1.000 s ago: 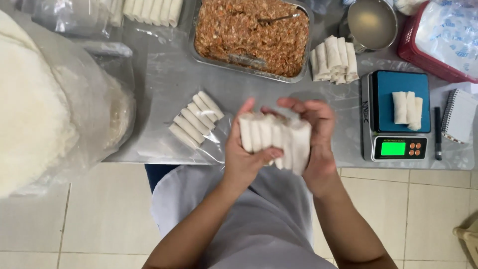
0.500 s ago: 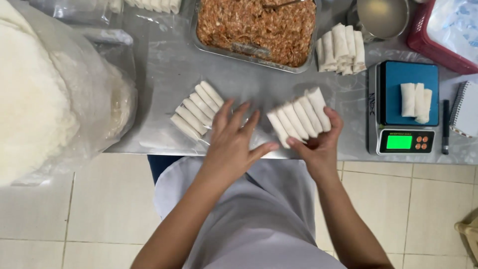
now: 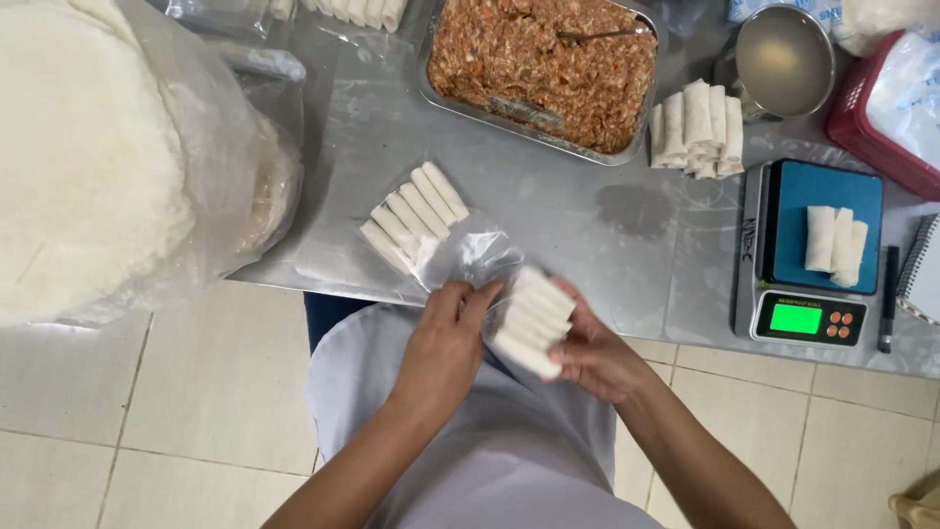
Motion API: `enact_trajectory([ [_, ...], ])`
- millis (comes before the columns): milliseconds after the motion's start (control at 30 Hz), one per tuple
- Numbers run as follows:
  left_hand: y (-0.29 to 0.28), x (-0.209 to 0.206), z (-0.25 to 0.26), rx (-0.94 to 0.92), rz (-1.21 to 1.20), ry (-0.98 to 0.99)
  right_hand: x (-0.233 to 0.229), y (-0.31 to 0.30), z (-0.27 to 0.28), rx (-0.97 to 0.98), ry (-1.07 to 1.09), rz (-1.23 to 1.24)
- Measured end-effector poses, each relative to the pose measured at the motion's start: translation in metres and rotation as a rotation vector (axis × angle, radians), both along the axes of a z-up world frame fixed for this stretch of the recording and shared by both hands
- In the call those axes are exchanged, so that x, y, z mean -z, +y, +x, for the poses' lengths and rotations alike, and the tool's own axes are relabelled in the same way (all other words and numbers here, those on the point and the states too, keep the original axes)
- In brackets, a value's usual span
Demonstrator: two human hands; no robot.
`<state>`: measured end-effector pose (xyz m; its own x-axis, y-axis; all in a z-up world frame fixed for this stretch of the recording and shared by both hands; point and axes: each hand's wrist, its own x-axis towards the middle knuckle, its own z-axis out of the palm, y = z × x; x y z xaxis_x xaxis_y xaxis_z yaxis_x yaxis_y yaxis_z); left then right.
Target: Packaging spring rolls into plastic bags on a production table
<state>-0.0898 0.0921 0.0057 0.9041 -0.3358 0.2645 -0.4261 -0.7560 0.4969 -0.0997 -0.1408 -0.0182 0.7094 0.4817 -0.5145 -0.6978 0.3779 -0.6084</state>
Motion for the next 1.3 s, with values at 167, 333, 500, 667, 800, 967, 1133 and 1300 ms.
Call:
enact_trajectory([
  [167,-0.011,0.013,-0.010,-0.004,-0.072,-0.027,0.022,0.034,-0.020,0.362,-0.168,-0.258],
  [333,-0.016,-0.016,-0.012,0.285,-0.141,-0.132,-0.004,0.034,-0.013,0.450,-0.166,-0.387],
  [500,0.047,-0.002,0.069,0.210,-0.310,0.106,0.003,0.003,-0.010,0.326,-0.207,-0.566],
  [667,0.071,0.044,0.083,-0.054,-0.082,-0.119,-0.001,-0.005,0.000,0.278,-0.204,-0.591],
  [800,0.062,0.040,0.079,-0.073,-0.154,-0.140,0.006,0.005,-0.001,0.192,-0.185,-0.494],
  [967,0.055,0.036,0.073,-0.116,-0.195,-0.197,0.008,0.011,0.013,0.338,-0.176,-0.406],
  [1133,0.052,0.037,0.067,-0.094,-0.212,-0.176,0.006,0.021,0.017,0.219,-0.143,-0.372],
  [1300,0.059,0.036,0.109,-0.050,-0.243,-0.162,0.005,0.045,0.016,0.365,-0.162,-0.298],
])
